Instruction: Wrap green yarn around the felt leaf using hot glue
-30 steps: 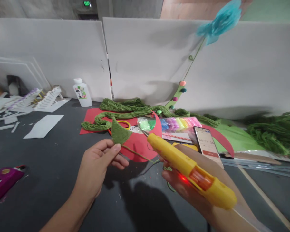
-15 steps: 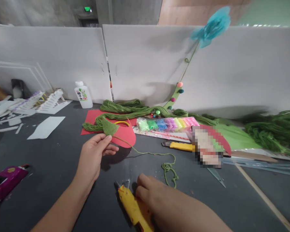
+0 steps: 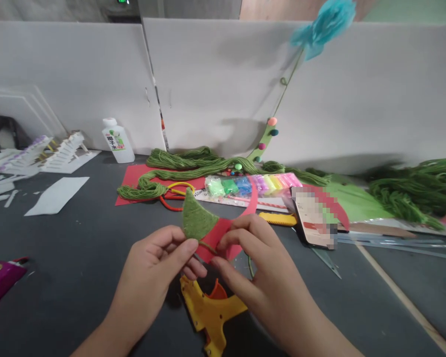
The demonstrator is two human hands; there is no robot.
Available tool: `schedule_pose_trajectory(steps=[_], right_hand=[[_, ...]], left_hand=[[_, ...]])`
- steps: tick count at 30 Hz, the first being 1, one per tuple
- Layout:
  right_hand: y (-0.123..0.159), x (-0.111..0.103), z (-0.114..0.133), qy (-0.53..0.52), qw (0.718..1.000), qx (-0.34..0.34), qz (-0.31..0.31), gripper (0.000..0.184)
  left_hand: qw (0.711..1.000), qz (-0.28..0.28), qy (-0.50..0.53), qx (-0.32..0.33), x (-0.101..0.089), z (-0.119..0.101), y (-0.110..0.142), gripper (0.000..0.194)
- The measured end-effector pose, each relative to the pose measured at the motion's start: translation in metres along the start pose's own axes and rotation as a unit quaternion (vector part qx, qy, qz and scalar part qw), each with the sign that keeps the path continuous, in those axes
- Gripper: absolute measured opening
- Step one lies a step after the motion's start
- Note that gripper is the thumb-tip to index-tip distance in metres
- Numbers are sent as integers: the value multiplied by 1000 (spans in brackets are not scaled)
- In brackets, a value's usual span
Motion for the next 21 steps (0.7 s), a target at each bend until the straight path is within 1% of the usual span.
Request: schedule_pose_trajectory(steps=[3, 6, 9, 11, 12, 13, 16, 18, 21], right_hand=[[0, -3, -2, -26, 999, 27, -4, 14], [2, -3, -8, -75, 994, 81, 6, 14], [4, 6, -16, -185, 970, 147, 49, 12], [5, 10, -20, -224, 957, 173, 68, 7], [5, 9, -21, -216, 959, 173, 69, 4], [4, 6, -22, -190, 967, 161, 61, 2], [1, -7, -16, -80, 992, 95, 27, 8], [0, -13, -12, -38, 997, 67, 12, 11], [-1, -16, -11, -28, 998, 59, 1, 11]], left_hand=[[1000, 14, 5, -7, 4, 3, 2, 20], [999, 24, 23, -9, 5, 6, 2, 17], [999, 31, 29, -12, 6, 8, 1, 16], [999, 35, 29, -13, 7, 9, 1, 15], [999, 38, 31, -13, 7, 9, 1, 15], [999, 39, 33, -13, 7, 10, 2, 15], [998, 48, 36, -8, 8, 10, 3, 14], [997, 59, 39, -6, 10, 9, 4, 13], [996, 72, 55, -6, 12, 9, 4, 12]])
Point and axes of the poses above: each hand's wrist, its own y-axis away from the middle knuckle, its own x-axis out of the palm, z = x × y, the point moved 8 cm from there along -y, towards the middle knuckle
